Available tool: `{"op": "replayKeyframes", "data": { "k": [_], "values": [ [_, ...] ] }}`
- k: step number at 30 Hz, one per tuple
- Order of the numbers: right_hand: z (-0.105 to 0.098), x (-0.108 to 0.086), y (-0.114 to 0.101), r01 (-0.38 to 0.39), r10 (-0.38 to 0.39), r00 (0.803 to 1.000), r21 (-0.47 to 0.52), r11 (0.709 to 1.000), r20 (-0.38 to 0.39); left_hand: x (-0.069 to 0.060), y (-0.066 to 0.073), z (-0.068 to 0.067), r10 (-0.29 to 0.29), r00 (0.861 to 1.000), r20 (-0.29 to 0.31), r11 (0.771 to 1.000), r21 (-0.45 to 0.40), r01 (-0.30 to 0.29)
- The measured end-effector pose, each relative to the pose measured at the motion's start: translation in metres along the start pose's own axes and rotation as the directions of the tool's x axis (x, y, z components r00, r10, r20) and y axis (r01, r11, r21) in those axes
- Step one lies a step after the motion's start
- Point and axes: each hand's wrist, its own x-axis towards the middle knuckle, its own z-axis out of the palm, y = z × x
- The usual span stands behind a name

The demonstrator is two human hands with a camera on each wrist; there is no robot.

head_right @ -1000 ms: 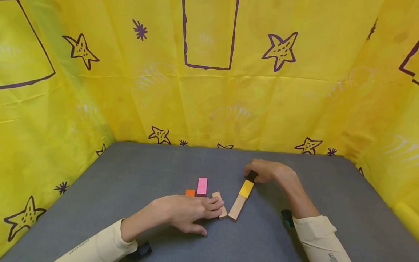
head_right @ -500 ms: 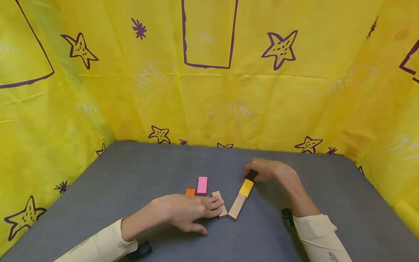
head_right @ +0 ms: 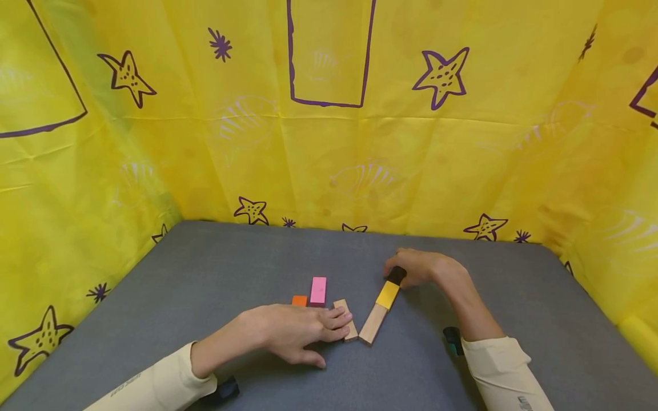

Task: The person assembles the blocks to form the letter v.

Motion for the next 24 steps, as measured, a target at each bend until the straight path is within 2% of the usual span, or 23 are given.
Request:
{"op": "replayKeyframes", "data": {
  "k": [11,24],
  "values": [
    [-0.0002,0.0006,-0.0016,0.014,-0.014,1.000,-0.001,1.000,0.017,0.0002,0.0009,0.0009,0.009,1.000,-0.013,1.000,0.019,-0.008],
    [0.0006,0.0005,-0.0017,0.006,-0.006,1.000,-0.014,1.000,0.006,0.0000,0.0008,-0.0004,0.000,1.000,0.002,1.000,0.010,-0.001]
  ]
}}
